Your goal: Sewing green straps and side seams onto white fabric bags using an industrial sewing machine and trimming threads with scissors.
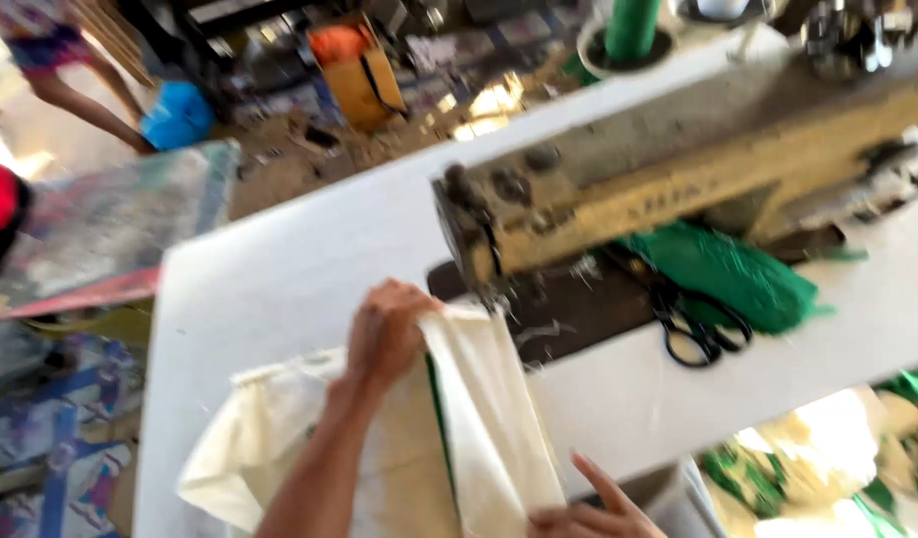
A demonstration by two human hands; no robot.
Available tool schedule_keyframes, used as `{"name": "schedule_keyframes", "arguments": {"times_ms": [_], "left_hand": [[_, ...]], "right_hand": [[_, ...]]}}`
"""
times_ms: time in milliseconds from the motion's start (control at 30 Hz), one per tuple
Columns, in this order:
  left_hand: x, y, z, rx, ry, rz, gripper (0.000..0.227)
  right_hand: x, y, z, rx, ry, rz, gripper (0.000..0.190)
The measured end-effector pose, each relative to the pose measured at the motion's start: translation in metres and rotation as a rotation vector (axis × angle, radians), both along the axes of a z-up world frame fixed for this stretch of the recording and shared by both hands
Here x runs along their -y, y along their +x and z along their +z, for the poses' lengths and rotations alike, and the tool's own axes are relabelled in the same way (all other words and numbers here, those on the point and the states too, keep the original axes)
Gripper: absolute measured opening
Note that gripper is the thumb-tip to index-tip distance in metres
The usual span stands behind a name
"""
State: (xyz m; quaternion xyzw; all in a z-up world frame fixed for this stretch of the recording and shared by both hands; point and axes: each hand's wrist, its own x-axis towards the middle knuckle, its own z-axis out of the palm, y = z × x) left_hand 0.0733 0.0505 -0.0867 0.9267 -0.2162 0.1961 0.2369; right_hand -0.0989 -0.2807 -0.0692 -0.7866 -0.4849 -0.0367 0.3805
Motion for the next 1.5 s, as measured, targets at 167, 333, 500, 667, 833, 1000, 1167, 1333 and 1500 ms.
{"name": "schedule_keyframes", "arguments": {"times_ms": [167, 333, 500, 667, 833, 1000, 1167, 1333, 1500], "left_hand": [[0.009, -0.015, 0.008, -0.011, -0.009, 0.014, 0.047], [0.006, -0.014, 0.021, -0.043, 0.063, 0.077, 0.047], [0.009, -0.015, 0.024, 0.048, 0.027, 0.050, 0.033], [0.001, -0.011, 0.009, 0.031, 0.026, 0.058, 0.047], [0.002, -0.012, 0.007, 0.022, 0.019, 0.048, 0.041], [0.001, -0.013, 0.007, 0.055, 0.022, 0.050, 0.038], [0.004, -0.027, 0.025, -0.006, 0.147, 0.132, 0.046], [0.057, -0.060, 0.069, 0.195, 0.218, 0.092, 0.028], [0.073, -0.071, 0.045, 0.142, 0.123, -0.045, 0.023]], "right_hand": [[0.002, 0.004, 0.043, 0.014, 0.081, 0.163, 0.028], [-0.002, 0.009, 0.038, 0.017, -0.112, 0.061, 0.056], [-0.008, 0.013, 0.051, 0.068, 0.108, -0.036, 0.013], [-0.012, 0.021, 0.071, 0.069, 0.192, -0.008, 0.016], [-0.008, 0.026, 0.060, 0.033, 0.066, 0.145, 0.018], [-0.005, 0.030, 0.050, 0.013, 0.058, 0.120, 0.015], [0.005, 0.022, 0.045, -0.123, -0.048, 0.175, 0.025], [0.004, 0.041, 0.058, -0.048, -0.102, 0.229, 0.028], [-0.010, 0.084, 0.060, 0.020, 0.128, 0.261, 0.027]]}}
